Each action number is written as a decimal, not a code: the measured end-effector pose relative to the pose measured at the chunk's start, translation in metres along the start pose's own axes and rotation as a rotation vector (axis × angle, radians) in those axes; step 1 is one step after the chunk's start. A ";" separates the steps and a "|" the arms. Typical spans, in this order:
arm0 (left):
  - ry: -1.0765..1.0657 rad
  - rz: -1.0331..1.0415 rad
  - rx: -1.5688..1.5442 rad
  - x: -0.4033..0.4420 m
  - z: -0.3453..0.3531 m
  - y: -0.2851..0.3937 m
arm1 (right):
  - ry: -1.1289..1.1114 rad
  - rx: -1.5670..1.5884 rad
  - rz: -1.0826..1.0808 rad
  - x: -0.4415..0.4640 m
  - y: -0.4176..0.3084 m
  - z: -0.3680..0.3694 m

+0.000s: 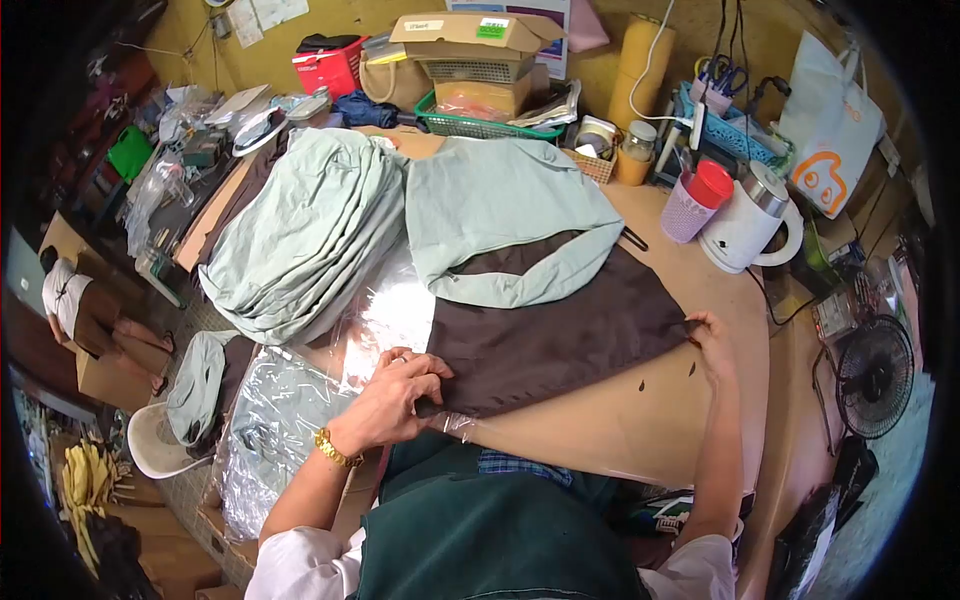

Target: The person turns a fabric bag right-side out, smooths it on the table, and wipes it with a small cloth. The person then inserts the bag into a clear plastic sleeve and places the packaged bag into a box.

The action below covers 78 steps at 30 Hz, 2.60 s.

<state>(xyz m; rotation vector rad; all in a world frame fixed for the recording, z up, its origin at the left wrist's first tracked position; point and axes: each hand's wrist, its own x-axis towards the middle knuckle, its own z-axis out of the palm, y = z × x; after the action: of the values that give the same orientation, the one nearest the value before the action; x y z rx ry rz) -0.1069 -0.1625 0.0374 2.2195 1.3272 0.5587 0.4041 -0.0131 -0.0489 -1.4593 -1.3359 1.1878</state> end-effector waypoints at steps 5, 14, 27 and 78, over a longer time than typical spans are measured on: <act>-0.064 0.125 -0.369 0.009 -0.023 0.001 | -0.054 0.072 -0.196 -0.001 -0.008 -0.020; -0.293 0.284 -0.819 0.077 0.085 0.059 | -0.477 -0.107 -0.526 -0.109 -0.099 0.155; -0.283 0.052 0.000 0.107 0.081 0.029 | -0.243 -0.362 -0.252 -0.152 -0.046 0.159; -0.254 0.029 -0.835 0.096 0.048 0.062 | -0.026 -0.250 -0.312 -0.142 -0.069 0.172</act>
<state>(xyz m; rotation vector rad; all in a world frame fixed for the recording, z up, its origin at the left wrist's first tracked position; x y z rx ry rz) 0.0059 -0.1117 0.0451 1.5475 0.7311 0.6597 0.2214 -0.1518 -0.0056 -1.3435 -1.7069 0.8641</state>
